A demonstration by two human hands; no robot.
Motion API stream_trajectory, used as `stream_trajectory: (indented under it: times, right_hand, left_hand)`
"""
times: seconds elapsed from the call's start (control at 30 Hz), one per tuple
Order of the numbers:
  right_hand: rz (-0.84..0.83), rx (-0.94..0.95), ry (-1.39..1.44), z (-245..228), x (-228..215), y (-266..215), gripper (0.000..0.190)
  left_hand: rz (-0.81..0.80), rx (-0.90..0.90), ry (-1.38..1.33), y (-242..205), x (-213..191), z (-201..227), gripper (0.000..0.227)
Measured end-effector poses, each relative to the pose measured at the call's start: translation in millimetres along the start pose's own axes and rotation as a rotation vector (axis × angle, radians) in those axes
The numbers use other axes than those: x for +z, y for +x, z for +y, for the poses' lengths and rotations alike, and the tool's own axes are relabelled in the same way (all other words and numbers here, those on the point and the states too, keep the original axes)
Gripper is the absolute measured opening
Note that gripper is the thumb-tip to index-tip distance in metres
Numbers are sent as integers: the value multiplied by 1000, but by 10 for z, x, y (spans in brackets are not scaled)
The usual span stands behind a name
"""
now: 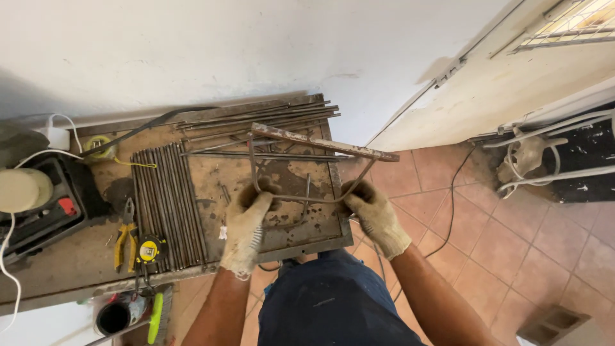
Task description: Measuring, marking, and bending metal rods into U-shapes using a manual lever on a workbench.
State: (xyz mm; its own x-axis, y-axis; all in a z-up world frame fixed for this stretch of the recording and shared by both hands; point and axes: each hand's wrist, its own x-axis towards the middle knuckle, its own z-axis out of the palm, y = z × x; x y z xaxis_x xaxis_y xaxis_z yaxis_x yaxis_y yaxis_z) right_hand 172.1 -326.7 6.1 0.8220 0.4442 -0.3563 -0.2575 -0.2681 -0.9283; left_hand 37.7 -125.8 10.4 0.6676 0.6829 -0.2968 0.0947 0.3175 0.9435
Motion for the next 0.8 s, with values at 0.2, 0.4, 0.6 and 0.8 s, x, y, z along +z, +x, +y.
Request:
stream_trajectory:
  times: [0.2,0.4,0.6,0.8]
  right_hand:
    - [38,325,-115,4,262,-412,33]
    - [-470,281,-337,-116,-365,-609,48]
    - [324,-29,-562,-505,-1022,-476,50]
    - [27,101,-572,-297,-774,-216,27]
  left_hand:
    - [-53,-146,67,-367,514,296,36]
    - [-140,-41,421,-236,455,964,49]
    - [-577,-190,681,-55,616,1261,54]
    - [-1007,-267,610,161,936,468,63]
